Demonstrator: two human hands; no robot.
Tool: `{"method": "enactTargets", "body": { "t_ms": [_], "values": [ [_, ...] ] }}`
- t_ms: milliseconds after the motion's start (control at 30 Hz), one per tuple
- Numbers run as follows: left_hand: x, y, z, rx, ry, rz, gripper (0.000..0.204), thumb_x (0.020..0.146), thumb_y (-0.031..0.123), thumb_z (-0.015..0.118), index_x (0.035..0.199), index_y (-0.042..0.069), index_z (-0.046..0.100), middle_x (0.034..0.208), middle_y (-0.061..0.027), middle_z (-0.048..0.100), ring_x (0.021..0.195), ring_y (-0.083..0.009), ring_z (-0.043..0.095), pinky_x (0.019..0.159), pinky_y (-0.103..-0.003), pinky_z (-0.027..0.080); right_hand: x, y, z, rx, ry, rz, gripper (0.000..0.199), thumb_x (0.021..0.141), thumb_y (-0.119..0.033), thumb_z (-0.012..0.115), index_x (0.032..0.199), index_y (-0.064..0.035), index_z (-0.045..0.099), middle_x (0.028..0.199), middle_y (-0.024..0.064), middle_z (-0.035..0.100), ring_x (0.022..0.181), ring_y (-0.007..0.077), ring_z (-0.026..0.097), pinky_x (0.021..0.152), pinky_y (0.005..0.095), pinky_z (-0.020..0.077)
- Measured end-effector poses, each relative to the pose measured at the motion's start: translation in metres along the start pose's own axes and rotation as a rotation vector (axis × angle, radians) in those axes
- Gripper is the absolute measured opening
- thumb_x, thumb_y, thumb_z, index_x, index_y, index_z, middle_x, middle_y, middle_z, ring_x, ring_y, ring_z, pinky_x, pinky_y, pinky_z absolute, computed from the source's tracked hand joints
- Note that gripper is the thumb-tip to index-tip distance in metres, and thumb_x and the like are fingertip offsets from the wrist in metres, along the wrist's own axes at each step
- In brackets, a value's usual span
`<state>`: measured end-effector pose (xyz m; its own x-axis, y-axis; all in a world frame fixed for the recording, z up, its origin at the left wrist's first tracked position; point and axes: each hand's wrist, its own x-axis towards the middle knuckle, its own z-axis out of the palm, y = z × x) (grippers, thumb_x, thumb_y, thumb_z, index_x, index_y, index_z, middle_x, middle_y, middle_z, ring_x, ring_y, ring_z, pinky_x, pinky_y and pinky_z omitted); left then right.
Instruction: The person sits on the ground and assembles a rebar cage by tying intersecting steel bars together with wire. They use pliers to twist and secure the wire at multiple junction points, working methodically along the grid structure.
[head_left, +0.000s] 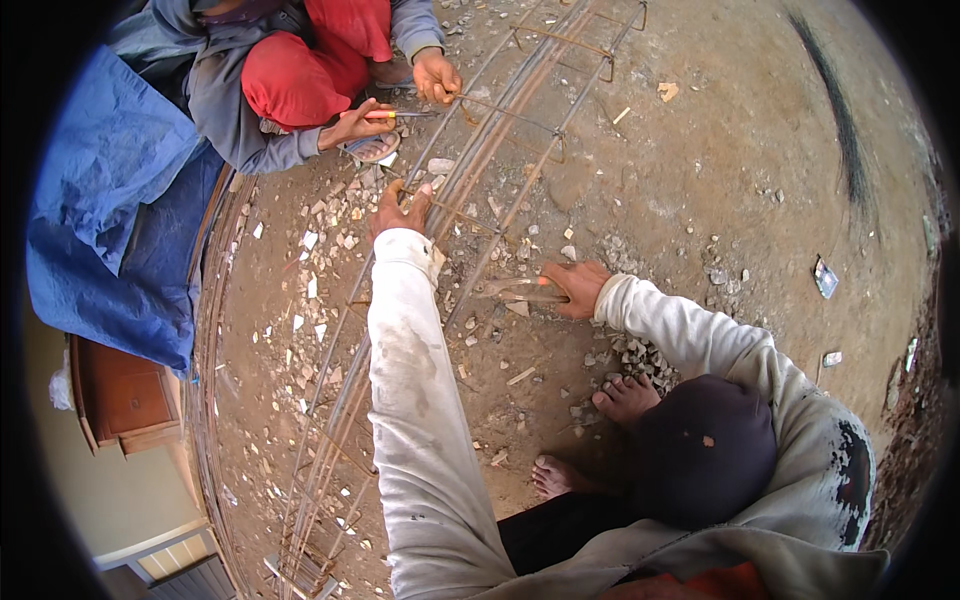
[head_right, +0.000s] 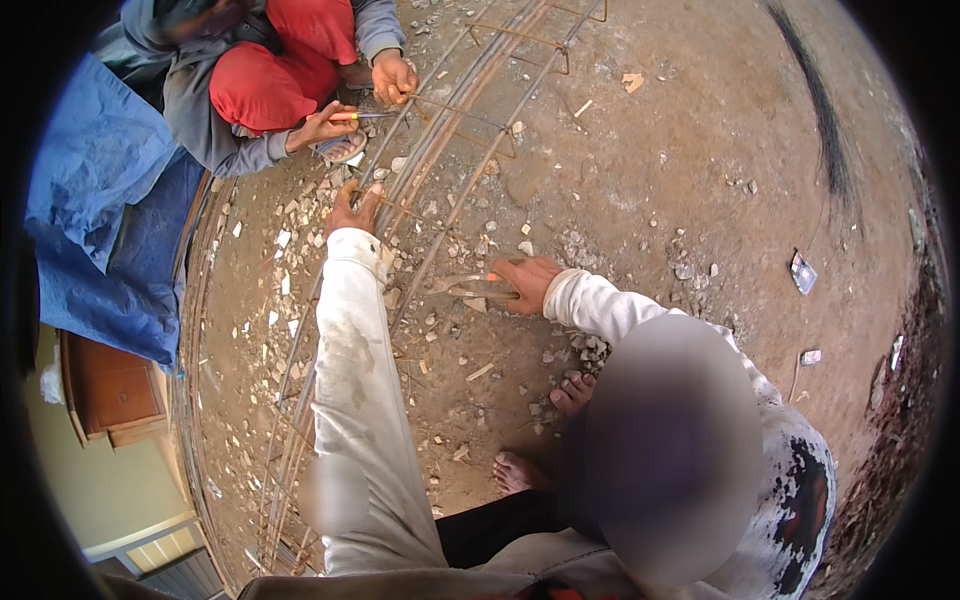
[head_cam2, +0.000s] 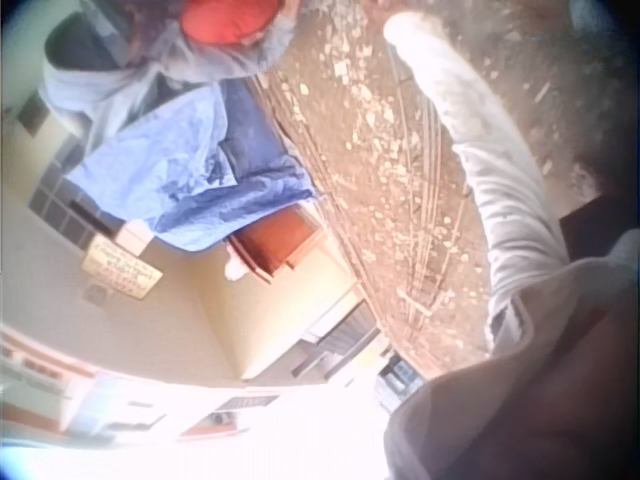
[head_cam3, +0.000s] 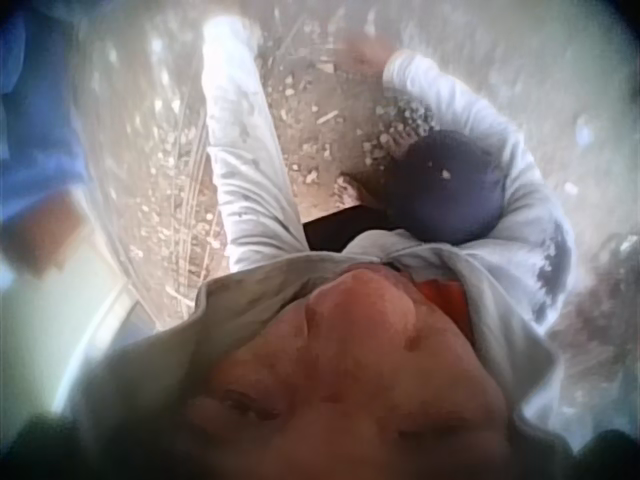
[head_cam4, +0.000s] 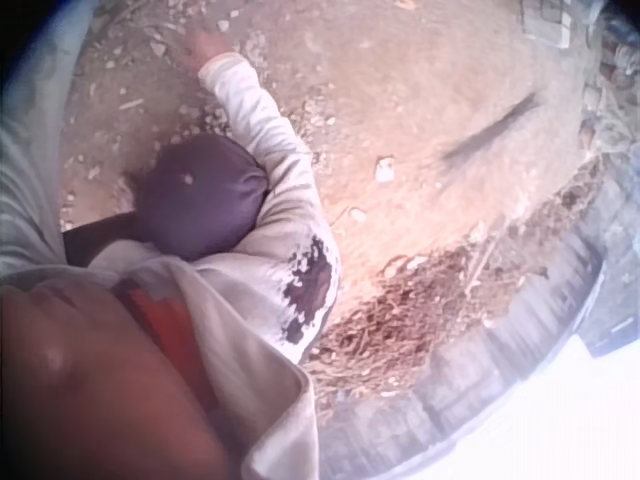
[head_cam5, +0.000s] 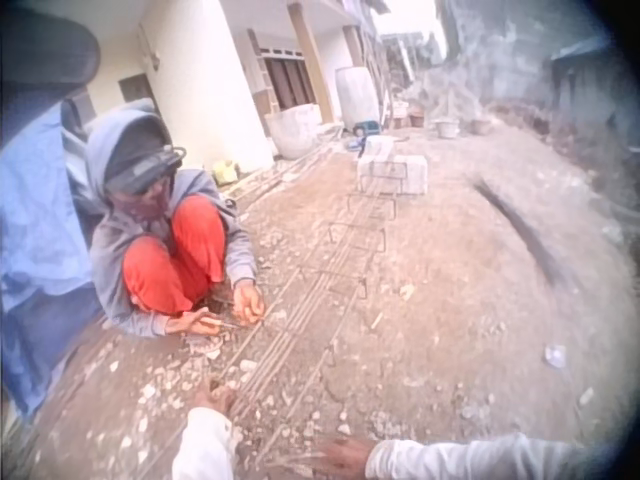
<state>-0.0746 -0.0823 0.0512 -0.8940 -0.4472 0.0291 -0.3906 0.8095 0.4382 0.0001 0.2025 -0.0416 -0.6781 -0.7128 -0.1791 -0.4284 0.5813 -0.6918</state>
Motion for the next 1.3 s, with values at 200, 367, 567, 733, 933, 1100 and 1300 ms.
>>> {"method": "enactTargets", "body": {
  "t_ms": [200, 367, 567, 733, 933, 1100, 1300],
  "values": [
    [0.003, -0.016, 0.005, 0.012, 0.068, 0.124, 0.069, 0.079, 0.058, 0.065, 0.129, 0.012, 0.057, 0.123, -0.0185, 0.06, 0.114, -0.0347, 0.057, 0.099, -0.04, 0.042, -0.053, 0.019, -0.031, 0.306, 0.006, 0.135, 0.051, 0.075, -0.026, 0.062, 0.117, 0.0001, 0.048, 0.07, 0.0171, 0.059, 0.063, 0.0308, 0.059, 0.063, 0.0421, 0.0469],
    [0.004, -0.011, 0.014, 0.012, 0.062, 0.147, 0.061, 0.084, 0.051, 0.062, 0.13, 0.011, 0.055, 0.124, -0.0173, 0.059, 0.115, -0.0371, 0.053, 0.102, -0.044, 0.037, -0.029, 0.033, -0.051, 0.689, 0.111, 0.355, 0.055, 0.08, -0.025, 0.053, 0.126, 0.0037, 0.044, 0.074, 0.01, 0.055, 0.055, 0.0183, 0.056, 0.054, 0.0334, 0.0473],
    [0.005, -0.01, 0.01, 0.076, 0.06, 0.161, 0.067, 0.084, 0.055, 0.061, 0.131, 0.008, 0.054, 0.126, -0.0222, 0.056, 0.117, -0.0371, 0.053, 0.099, -0.042, 0.041, 0.012, 0.025, -0.096, 1.487, -0.029, 0.292, 0.039, 0.087, -0.022, 0.039, 0.118, 0.0001, 0.05, 0.075, 0.0017, 0.052, 0.055, 0.0138, 0.05, 0.045, 0.0307, 0.0459],
    [0.005, -0.011, 0.011, 0.051, 0.029, 0.15, 0.067, 0.084, 0.055, 0.06, 0.133, 0.01, 0.053, 0.127, -0.0206, 0.056, 0.118, -0.038, 0.051, 0.101, -0.042, 0.039, 0.014, 0.028, -0.112, 1.435, -0.128, 0.289, 0.042, 0.088, -0.022, 0.034, 0.119, 0.0001, 0.05, 0.074, 0.0005, 0.05, 0.053, 0.0126, 0.047, 0.044, 0.029, 0.0436],
    [0.002, -0.019, 0.013, 0.05, 0.06, 0.17, 0.067, 0.086, 0.053, 0.059, 0.136, 0.009, 0.048, 0.129, -0.0187, 0.055, 0.117, -0.0398, 0.05, 0.102, -0.045, 0.037, 0.005, 0.031, -0.104, 1.45, -0.145, 0.274, 0.041, 0.087, -0.019, 0.038, 0.119, 0.003, 0.047, 0.074, 0.0027, 0.05, 0.055, 0.0141, 0.047, 0.045, 0.0303, 0.0431],
    [-0.013, -0.019, 0.006, -0.035, 0.207, 0.367, 0.071, 0.085, 0.048, 0.063, 0.135, 0.001, 0.044, 0.128, -0.025, 0.052, 0.117, -0.0411, 0.049, 0.101, -0.048, 0.037, -0.031, 0.046, -0.09, 1.179, -0.06, 0.325, 0.046, 0.082, -0.012, 0.049, 0.124, 0.0055, 0.045, 0.073, 0.0072, 0.058, 0.051, 0.0137, 0.056, 0.044, 0.0272, 0.0481],
    [-0.078, -0.005, -0.017, 0.063, 0.07, 0.508, 0.068, 0.084, 0.039, 0.067, 0.135, 0.002, 0.044, 0.132, -0.0234, 0.047, 0.12, -0.0404, 0.046, 0.1, -0.047, 0.036, -0.055, 0.076, -0.102, 1.153, 0.234, 0.341, 0.048, 0.085, -0.008, 0.05, 0.131, 0.0029, 0.045, 0.075, 0.006, 0.059, 0.053, 0.0143, 0.057, 0.047, 0.0282, 0.0492]
  ]
}}
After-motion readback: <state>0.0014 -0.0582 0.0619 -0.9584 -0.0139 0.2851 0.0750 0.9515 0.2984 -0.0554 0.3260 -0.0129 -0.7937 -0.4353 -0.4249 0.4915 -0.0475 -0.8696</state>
